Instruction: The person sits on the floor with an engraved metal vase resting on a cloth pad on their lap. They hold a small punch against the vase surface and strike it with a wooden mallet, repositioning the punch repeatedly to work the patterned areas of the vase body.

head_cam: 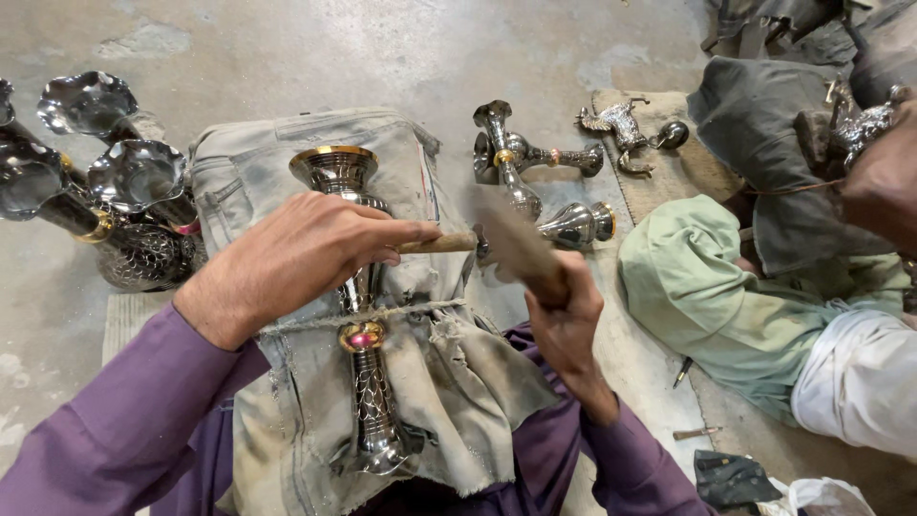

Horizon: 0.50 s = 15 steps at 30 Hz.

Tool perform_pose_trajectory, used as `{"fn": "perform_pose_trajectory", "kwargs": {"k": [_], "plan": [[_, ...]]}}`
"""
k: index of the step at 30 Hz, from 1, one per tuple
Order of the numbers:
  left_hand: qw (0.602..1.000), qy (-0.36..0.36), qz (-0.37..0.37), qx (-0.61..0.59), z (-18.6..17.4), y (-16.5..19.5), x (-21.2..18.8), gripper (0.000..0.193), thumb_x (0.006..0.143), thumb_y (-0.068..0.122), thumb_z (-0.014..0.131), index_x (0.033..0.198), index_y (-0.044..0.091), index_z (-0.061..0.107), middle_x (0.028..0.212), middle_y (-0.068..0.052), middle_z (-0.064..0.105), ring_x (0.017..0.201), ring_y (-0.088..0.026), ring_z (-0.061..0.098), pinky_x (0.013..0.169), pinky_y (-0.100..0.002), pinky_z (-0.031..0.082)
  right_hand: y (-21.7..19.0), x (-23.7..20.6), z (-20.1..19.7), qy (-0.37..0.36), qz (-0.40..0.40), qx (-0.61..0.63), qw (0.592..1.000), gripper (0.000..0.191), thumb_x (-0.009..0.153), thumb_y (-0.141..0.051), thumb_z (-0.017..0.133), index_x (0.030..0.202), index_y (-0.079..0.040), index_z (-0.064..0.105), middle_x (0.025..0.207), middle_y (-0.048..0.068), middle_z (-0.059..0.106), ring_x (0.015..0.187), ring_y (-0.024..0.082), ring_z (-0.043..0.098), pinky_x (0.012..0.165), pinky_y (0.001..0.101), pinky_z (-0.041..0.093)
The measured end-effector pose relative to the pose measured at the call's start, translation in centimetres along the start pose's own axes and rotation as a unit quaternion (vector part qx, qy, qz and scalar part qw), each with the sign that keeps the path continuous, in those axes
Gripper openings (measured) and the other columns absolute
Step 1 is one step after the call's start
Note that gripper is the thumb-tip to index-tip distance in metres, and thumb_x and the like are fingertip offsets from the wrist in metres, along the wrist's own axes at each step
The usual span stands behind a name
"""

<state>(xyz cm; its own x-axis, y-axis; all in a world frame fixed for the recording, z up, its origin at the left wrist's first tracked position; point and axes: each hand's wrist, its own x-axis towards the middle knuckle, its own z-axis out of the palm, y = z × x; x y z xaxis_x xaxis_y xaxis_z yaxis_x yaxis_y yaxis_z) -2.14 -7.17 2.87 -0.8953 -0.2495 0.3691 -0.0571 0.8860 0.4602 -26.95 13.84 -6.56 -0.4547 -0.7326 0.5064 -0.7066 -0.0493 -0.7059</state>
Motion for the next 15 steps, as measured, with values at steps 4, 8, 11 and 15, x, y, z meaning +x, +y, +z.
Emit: {"fn": "perform_pose_trajectory", "kwargs": {"k": [4,8,11,15], "plan": [[0.997,-0.024,-0.072,-0.019,0.3,0.0,0.0,0.041,0.091,0.016,0.064,0.130,0.026,0.070,0.101,-0.002,0.080,0.068,-0.019,0.075,0.063,-0.038,0.062,0.5,-0.1,0.1,-0.030,0.005,0.094,0.995,0.031,0.094,0.008,0.065,0.122,-0.005,0.059,0.104,0.012,0.066,0.090,0.018,0.064,0.077,0.0315,0.054],[0.999,0.004,-0.044,-0.020,0.1,-0.5,0.2,0.043,0.089,0.019,0.066,0.132,0.022,0.069,0.101,-0.005,0.079,0.069,-0.020,0.075,0.062,-0.039,0.062,0.3,0.5,-0.3,-0.062,0.006,-0.113,0.992,0.053,0.081,0.003,0.068,0.131,-0.006,0.057,0.101,0.016,0.071,0.088,0.029,0.072,0.075,0.0373,0.056],[0.999,0.022,-0.025,-0.027,-0.2,-0.4,0.5,0.042,0.088,0.021,0.067,0.130,0.021,0.070,0.101,-0.006,0.080,0.070,-0.022,0.075,0.064,-0.042,0.061,0.0,0.8,-0.6,-0.103,0.018,-0.098,0.990,0.056,0.080,0.002,0.067,0.134,-0.009,0.056,0.103,0.017,0.072,0.091,0.034,0.074,0.078,0.0397,0.058],[1.000,-0.010,-0.018,0.006,-0.9,-0.1,0.8,0.043,0.088,0.028,0.068,0.131,0.025,0.071,0.095,-0.008,0.079,0.073,-0.026,0.073,0.066,-0.047,0.059,0.5,0.7,-0.3,-0.123,-0.011,-0.186,0.975,0.060,0.076,0.002,0.071,0.134,-0.010,0.060,0.107,0.019,0.073,0.096,0.033,0.073,0.079,0.0425,0.059]]}}
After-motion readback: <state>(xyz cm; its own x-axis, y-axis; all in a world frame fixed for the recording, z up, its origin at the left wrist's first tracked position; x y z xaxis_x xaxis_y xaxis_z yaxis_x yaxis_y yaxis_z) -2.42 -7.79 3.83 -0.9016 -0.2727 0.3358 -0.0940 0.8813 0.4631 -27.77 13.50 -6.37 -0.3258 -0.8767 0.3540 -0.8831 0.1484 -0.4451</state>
